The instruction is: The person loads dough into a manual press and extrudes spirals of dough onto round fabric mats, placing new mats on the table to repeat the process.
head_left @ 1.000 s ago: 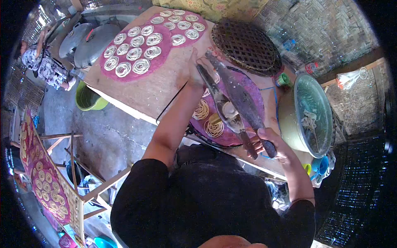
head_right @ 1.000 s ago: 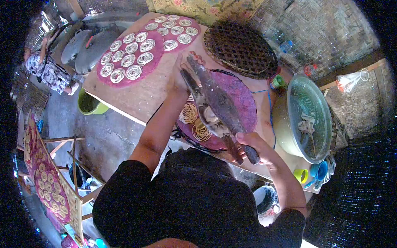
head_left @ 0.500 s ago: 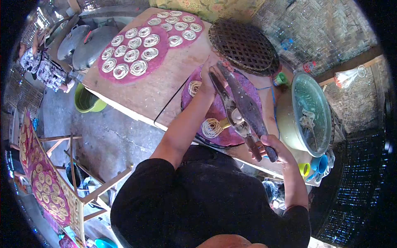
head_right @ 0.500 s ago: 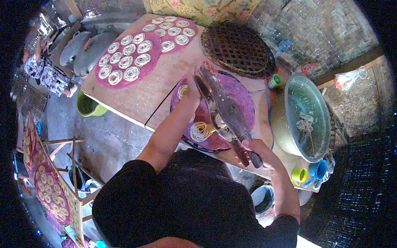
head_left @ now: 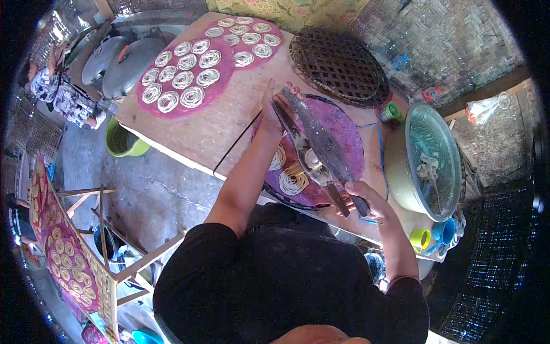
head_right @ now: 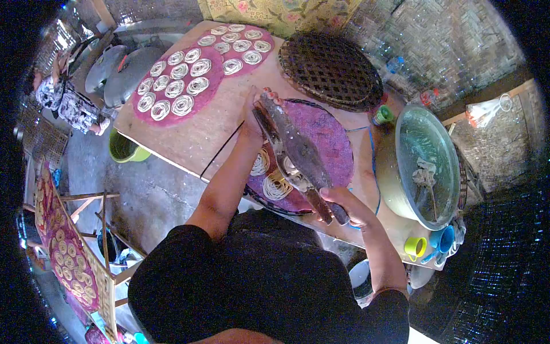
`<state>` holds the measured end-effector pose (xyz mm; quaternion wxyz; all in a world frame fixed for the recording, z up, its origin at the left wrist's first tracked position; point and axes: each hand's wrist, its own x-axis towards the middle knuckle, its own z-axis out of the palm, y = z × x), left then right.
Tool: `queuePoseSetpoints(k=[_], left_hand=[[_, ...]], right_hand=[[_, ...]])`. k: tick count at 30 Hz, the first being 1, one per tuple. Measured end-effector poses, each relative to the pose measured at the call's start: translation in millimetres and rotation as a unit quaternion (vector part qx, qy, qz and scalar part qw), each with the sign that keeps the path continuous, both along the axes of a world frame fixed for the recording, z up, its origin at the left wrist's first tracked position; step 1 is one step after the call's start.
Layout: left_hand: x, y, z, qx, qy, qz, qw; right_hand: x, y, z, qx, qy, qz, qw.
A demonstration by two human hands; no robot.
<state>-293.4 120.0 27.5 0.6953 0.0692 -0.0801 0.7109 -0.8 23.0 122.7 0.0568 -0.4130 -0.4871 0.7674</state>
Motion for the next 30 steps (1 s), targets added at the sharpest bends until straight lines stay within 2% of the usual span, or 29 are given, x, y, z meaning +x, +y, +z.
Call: queuePoseSetpoints(k=[5, 8, 10, 13, 15, 17, 18, 19, 20, 22, 23, 25, 26, 29, 30], left_hand=[[-11, -1, 3, 0.028, -0.013, -0.013, 0.999], [-16, 0, 29, 0.032, 0.038, -0.004, 0.999], [-10, 3, 56, 0.011, 0.008, -0.015, 1.000], [7, 15, 60, 0.040, 0.031, -0.003, 0.999], [16, 28, 32, 0.050, 0.028, -0.036, 0.998], [41, 28, 12, 0.013, -0.001, -0.033, 0.999], [57, 28, 6, -0.111, -0.054, -0.021, 0.992], [67, 29, -12, -0.113, -0.056, -0.026, 0.992], [74, 32, -31, -0.083, -0.087, -0.093, 0.988], [91, 27, -32, -0.119, -0.092, -0.106, 0.983], [92, 31, -30, -0.121, -0.093, -0.111, 0.982], [90, 42, -20, -0.016, -0.091, -0.037, 0.995], [85, 40, -11, -0.047, 0.005, -0.007, 0.999], [67, 31, 14, -0.019, 0.001, -0.039, 0.999], [68, 22, 21, -0.050, -0.040, -0.058, 0.996]], right_hand=[[5, 10, -21, -0.017, -0.003, 0.054, 0.998], [-1, 7, -7, 0.034, 0.011, 0.048, 0.998], [-1, 9, 12, -0.021, 0.026, -0.008, 0.999], [11, 21, 36, -0.056, 0.001, 0.034, 0.998], [24, 21, 34, -0.049, -0.018, 0.032, 0.998], [38, 16, 36, -0.099, -0.036, -0.013, 0.994], [45, 14, 37, -0.123, -0.044, -0.037, 0.991], [52, 12, 38, -0.124, -0.046, -0.041, 0.990], [58, 11, 40, -0.121, -0.073, -0.047, 0.989], [61, 6, 39, -0.121, -0.101, -0.057, 0.986], [57, 3, 38, -0.077, -0.114, -0.059, 0.989], [52, 2, 36, 0.012, -0.141, -0.061, 0.988], [55, 5, 30, 0.022, -0.136, -0.018, 0.990], [48, -5, 37, 0.017, -0.102, -0.012, 0.995], [47, -11, 47, 0.016, -0.107, -0.028, 0.994]])
